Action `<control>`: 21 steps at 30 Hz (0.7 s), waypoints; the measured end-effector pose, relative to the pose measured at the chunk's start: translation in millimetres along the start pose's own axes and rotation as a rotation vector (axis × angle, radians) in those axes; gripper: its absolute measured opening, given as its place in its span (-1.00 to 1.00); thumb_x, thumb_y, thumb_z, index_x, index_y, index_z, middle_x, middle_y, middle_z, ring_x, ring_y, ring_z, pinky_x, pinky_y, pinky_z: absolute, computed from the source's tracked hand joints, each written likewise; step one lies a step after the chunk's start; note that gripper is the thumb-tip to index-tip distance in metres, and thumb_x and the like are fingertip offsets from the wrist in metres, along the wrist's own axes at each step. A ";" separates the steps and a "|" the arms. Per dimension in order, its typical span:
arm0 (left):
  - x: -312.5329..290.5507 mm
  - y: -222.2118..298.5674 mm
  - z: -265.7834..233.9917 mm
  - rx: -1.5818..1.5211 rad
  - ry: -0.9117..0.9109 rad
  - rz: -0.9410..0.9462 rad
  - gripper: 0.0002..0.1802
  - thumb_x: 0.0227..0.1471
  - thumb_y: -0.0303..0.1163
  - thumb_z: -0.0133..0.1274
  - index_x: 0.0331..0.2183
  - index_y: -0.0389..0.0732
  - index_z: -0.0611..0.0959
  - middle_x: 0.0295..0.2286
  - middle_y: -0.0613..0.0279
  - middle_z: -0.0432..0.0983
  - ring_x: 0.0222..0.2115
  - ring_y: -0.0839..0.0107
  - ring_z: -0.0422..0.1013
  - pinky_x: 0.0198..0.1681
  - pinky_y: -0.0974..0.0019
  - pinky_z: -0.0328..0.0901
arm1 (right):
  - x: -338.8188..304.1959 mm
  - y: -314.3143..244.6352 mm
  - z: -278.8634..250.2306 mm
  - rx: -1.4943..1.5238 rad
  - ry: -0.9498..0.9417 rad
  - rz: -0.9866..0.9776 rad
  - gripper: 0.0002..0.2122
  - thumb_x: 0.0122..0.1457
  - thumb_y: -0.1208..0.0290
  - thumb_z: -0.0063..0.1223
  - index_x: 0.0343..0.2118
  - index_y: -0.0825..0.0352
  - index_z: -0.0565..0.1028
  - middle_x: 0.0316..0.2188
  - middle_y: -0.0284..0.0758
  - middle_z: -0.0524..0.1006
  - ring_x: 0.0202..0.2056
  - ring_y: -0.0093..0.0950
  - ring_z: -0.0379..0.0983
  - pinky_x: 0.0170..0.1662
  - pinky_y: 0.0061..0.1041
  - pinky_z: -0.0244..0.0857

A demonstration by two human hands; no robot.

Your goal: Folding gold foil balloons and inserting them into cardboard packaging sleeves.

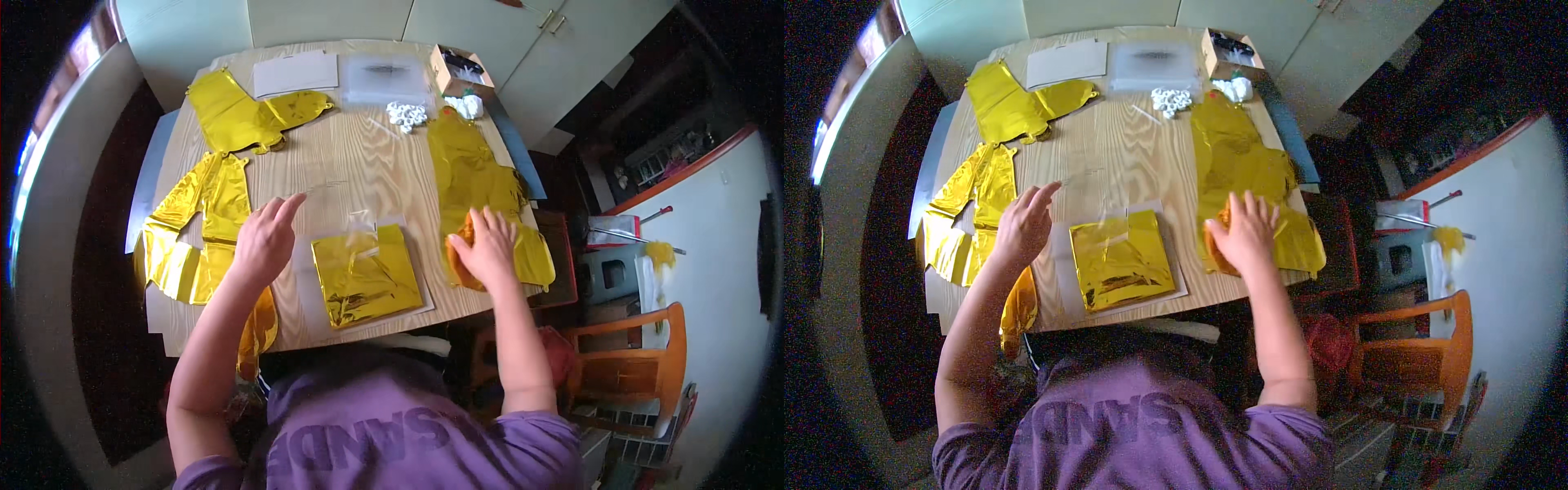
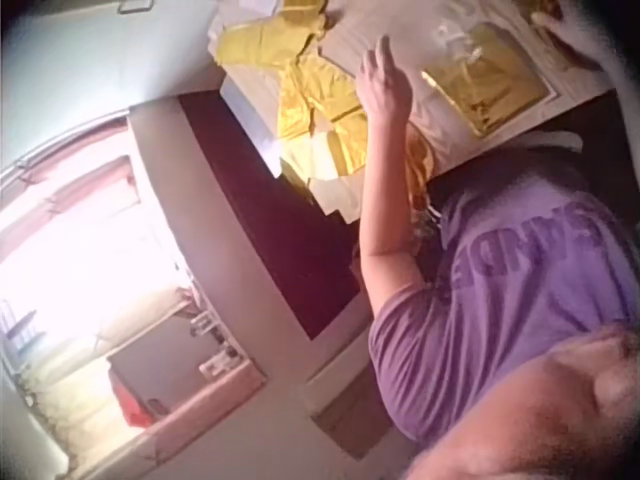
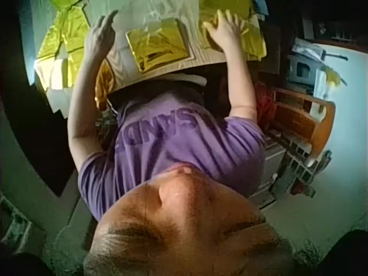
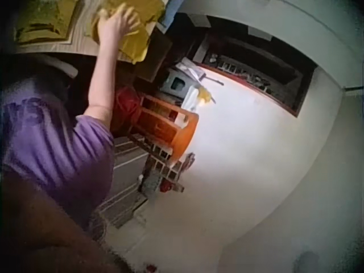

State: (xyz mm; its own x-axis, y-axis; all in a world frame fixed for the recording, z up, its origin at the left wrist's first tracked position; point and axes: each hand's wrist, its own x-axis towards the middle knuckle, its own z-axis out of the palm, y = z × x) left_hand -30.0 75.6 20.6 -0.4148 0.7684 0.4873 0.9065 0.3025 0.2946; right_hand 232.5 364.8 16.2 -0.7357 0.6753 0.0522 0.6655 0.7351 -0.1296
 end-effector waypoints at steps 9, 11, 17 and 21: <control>7.0 0.0 13.5 0.018 -0.034 0.045 -0.58 0.00 -0.57 0.01 -0.05 -0.13 0.58 -0.36 0.08 0.51 -0.36 0.03 0.50 -0.29 0.05 0.42 | -5.8 44.4 -9.2 0.142 0.265 -0.277 -0.53 0.17 0.20 0.22 0.10 0.30 0.48 0.18 -0.07 0.40 0.22 -0.04 0.26 0.30 -0.12 0.09; 7.8 -1.9 6.1 -0.030 -0.060 -0.020 -0.64 0.05 -0.51 0.02 -0.06 -0.13 0.60 -0.35 0.06 0.54 -0.36 0.01 0.51 -0.28 0.04 0.43 | -28.5 13.9 -19.5 0.243 0.257 -0.318 -0.59 0.15 0.19 0.23 -0.01 0.32 0.53 0.08 -0.11 0.48 0.12 -0.07 0.37 0.25 -0.13 0.15; 21.3 -10.4 -3.5 -0.141 -0.097 -0.123 -0.67 0.12 -0.44 0.06 -0.03 -0.10 0.59 -0.28 0.07 0.58 -0.34 0.04 0.56 -0.25 0.07 0.46 | -50.9 -92.2 -4.9 0.389 0.125 -0.535 -0.38 0.12 -0.10 0.19 0.06 0.34 0.48 0.23 0.03 0.31 0.23 -0.06 0.24 0.31 -0.05 0.05; 25.0 -6.8 -8.7 -0.133 -0.077 -0.111 -0.66 0.10 -0.44 0.08 -0.04 -0.10 0.59 -0.30 0.09 0.59 -0.34 0.05 0.56 -0.25 0.07 0.46 | -12.7 -96.1 19.2 0.176 -0.061 -0.633 -0.30 0.13 -0.17 0.13 0.20 0.26 0.40 0.33 -0.03 0.19 0.37 -0.05 0.01 0.40 0.05 -0.20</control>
State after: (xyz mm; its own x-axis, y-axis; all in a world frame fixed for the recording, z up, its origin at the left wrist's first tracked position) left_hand -47.3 87.9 37.9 -0.4998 0.7770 0.3826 0.8349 0.3148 0.4514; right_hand 175.4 284.4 9.0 -0.9875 0.1073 0.1157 0.0752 0.9647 -0.2524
